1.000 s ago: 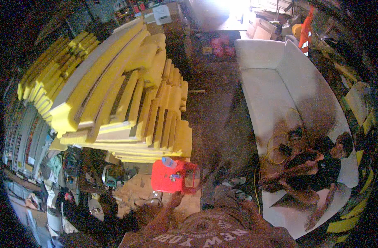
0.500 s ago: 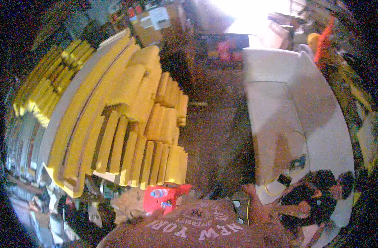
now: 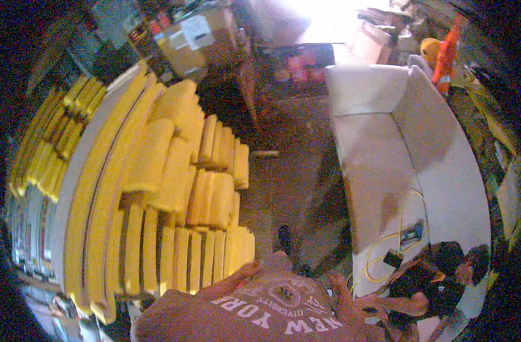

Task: The person loads a staple gun with staples and prepares to attach a yellow foam piece to a wooden frame. They handle the foam and frame, then load the tool with staples from a container.

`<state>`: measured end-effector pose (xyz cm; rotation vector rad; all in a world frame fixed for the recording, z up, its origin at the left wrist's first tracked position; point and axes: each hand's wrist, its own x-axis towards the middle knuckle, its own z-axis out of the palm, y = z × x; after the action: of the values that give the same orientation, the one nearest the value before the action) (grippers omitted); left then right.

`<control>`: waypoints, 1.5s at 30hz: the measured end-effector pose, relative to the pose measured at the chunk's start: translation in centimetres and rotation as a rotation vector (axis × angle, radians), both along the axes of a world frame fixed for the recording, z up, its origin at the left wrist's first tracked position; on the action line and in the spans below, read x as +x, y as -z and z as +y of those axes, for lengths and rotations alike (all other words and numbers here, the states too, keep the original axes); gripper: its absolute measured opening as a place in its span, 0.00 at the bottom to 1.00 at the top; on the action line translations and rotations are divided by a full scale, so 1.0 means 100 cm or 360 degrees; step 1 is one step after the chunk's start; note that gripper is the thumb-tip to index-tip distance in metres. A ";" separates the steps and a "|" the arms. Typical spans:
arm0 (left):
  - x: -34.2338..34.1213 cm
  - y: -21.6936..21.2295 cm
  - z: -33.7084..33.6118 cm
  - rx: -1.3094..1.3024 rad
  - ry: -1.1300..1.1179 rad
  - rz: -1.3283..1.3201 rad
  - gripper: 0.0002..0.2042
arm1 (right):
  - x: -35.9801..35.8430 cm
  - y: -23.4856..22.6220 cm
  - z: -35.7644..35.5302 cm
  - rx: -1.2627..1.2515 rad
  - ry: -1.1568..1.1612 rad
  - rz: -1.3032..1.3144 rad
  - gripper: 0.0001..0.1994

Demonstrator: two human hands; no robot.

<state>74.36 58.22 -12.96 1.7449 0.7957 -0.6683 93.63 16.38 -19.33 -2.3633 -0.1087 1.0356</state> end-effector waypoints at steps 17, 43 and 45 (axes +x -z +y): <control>0.735 -0.522 0.158 0.0024 0.0414 -0.1823 0.19 | 0.029 -0.106 0.089 0.0364 0.1734 -0.0366 0.19; 0.702 -0.575 0.169 -0.0140 0.0425 -0.1571 0.28 | -0.003 -0.084 0.082 -0.0223 0.0772 -0.0104 0.12; 0.674 -0.582 0.152 -0.0005 0.0518 -0.1556 0.29 | 0.007 -0.126 0.086 -0.0052 0.1196 -0.0023 0.11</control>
<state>141.77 73.46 45.20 1.9161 -0.1662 0.0359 94.28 24.95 -6.75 -2.1413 0.7371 0.6416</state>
